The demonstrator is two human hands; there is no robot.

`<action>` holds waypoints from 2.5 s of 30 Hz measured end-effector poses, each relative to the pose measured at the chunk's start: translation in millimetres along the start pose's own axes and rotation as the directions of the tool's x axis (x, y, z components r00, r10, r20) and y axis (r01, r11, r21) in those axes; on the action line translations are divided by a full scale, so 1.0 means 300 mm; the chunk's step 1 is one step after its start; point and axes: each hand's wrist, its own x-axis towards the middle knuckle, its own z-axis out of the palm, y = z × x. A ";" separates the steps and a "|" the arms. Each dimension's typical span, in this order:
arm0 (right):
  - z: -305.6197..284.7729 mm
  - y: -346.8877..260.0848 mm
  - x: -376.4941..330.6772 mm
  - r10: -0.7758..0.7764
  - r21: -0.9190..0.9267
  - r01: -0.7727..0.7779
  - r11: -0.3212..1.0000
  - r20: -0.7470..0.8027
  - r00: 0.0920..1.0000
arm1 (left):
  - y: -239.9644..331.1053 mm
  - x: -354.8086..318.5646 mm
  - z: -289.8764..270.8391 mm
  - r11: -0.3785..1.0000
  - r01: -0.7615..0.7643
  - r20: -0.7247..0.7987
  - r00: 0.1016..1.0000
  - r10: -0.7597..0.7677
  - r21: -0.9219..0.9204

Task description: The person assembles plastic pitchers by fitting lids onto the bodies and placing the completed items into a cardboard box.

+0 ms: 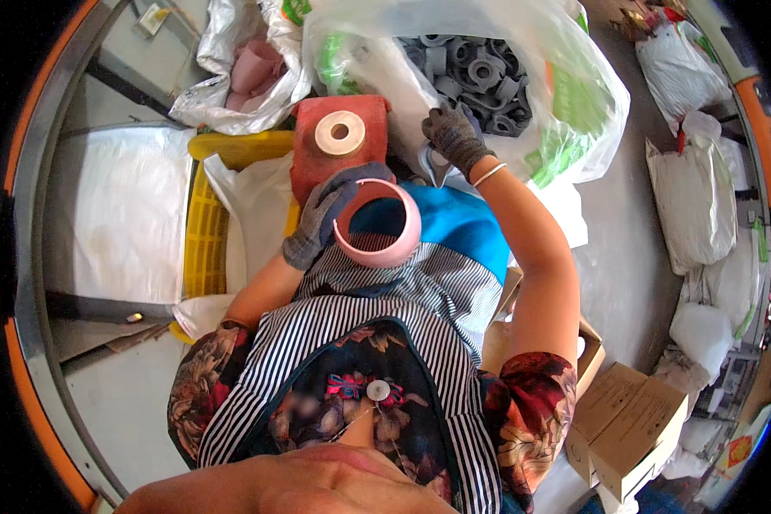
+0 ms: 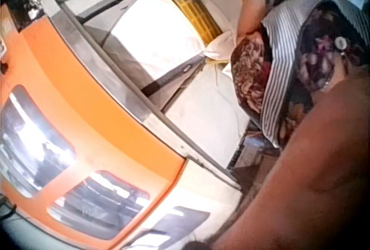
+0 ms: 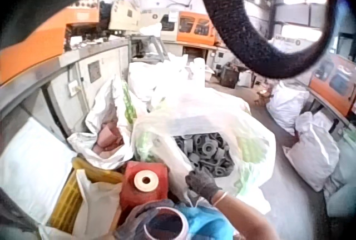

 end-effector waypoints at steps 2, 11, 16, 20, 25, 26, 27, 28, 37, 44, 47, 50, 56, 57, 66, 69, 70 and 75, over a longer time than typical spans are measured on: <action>-0.048 0.007 0.001 -0.053 -0.054 0.045 0.998 -0.159 0.986 | -0.014 -0.023 -0.009 1.000 -0.009 -0.091 0.996 0.010 0.010; -0.404 0.103 -0.445 0.653 0.951 -0.184 -0.249 0.305 0.693 | -0.210 0.068 -0.030 0.985 -0.125 0.327 0.942 0.080 0.118; -0.563 -0.080 -0.583 0.288 0.885 -0.112 -0.452 0.263 0.921 | -0.239 0.093 0.104 0.842 0.425 0.493 0.839 -0.229 -0.332; -0.409 -0.115 -0.636 0.351 0.839 -0.178 -0.513 0.395 0.849 | -0.205 0.107 0.170 0.497 0.542 0.467 0.840 -0.278 -0.678; -0.342 -0.179 -0.595 0.300 0.761 -0.277 -0.586 0.522 0.799 | -0.164 0.096 0.155 0.648 0.563 0.469 0.816 -0.338 -0.513; -0.316 -0.190 -0.591 0.311 0.794 -0.235 -0.561 0.465 0.829 | -0.122 0.101 0.159 0.481 0.638 0.494 0.770 -0.404 -0.601; -0.301 -0.194 -0.590 0.307 0.791 -0.235 -0.565 0.466 0.830 | -0.126 0.100 0.162 0.480 0.640 0.492 0.768 -0.409 -0.600; -0.290 -0.192 -0.582 0.296 0.788 -0.235 -0.570 0.463 0.835 | -0.140 0.102 0.158 0.469 0.622 0.474 0.783 -0.404 -0.627; -0.357 -0.190 -0.549 0.305 0.878 -0.288 -0.383 0.415 0.857 | -0.120 0.086 0.156 0.776 0.490 0.359 0.861 -0.360 -0.398; -0.325 -0.229 -0.554 0.340 0.923 -0.234 -0.307 0.336 0.878 | -0.144 0.112 0.080 0.697 0.628 0.432 0.766 -0.476 -0.347; -0.274 -0.250 -0.558 0.370 0.957 -0.159 -0.242 0.243 0.897 | -0.180 0.106 0.051 0.967 0.235 0.527 0.836 -0.149 -0.099; -0.240 -0.261 -0.565 0.411 0.975 -0.132 -0.179 0.196 0.890 | -0.152 0.111 0.089 0.997 0.068 0.526 0.848 -0.069 0.020; -0.252 -0.256 -0.572 0.392 0.971 -0.236 -0.024 0.226 0.892 | -0.195 0.100 0.054 0.716 -0.604 0.642 0.711 0.285 0.351; -0.251 -0.257 -0.571 0.364 0.951 -0.302 -0.062 0.304 0.881 | -0.218 0.094 0.051 0.717 -0.602 0.641 0.713 0.285 0.351; -0.233 -0.280 -0.557 0.410 0.985 -0.102 0.139 0.036 0.911 | -0.126 0.136 0.127 0.757 0.590 0.579 0.733 -0.357 -0.279; -0.328 -0.137 -0.521 0.023 0.982 -0.149 0.117 0.147 0.989 | -0.074 0.096 0.081 0.875 0.416 0.499 0.829 -0.252 -0.249; -0.326 -0.068 -0.491 0.022 0.996 -0.080 -0.026 0.080 0.997 | -0.031 0.086 0.075 0.913 0.345 0.446 0.868 -0.220 -0.220; -0.337 -0.130 -0.063 0.243 0.691 0.061 0.720 -0.334 0.911 | 0.146 -0.039 -0.076 0.943 0.328 0.066 0.943 -0.325 -0.049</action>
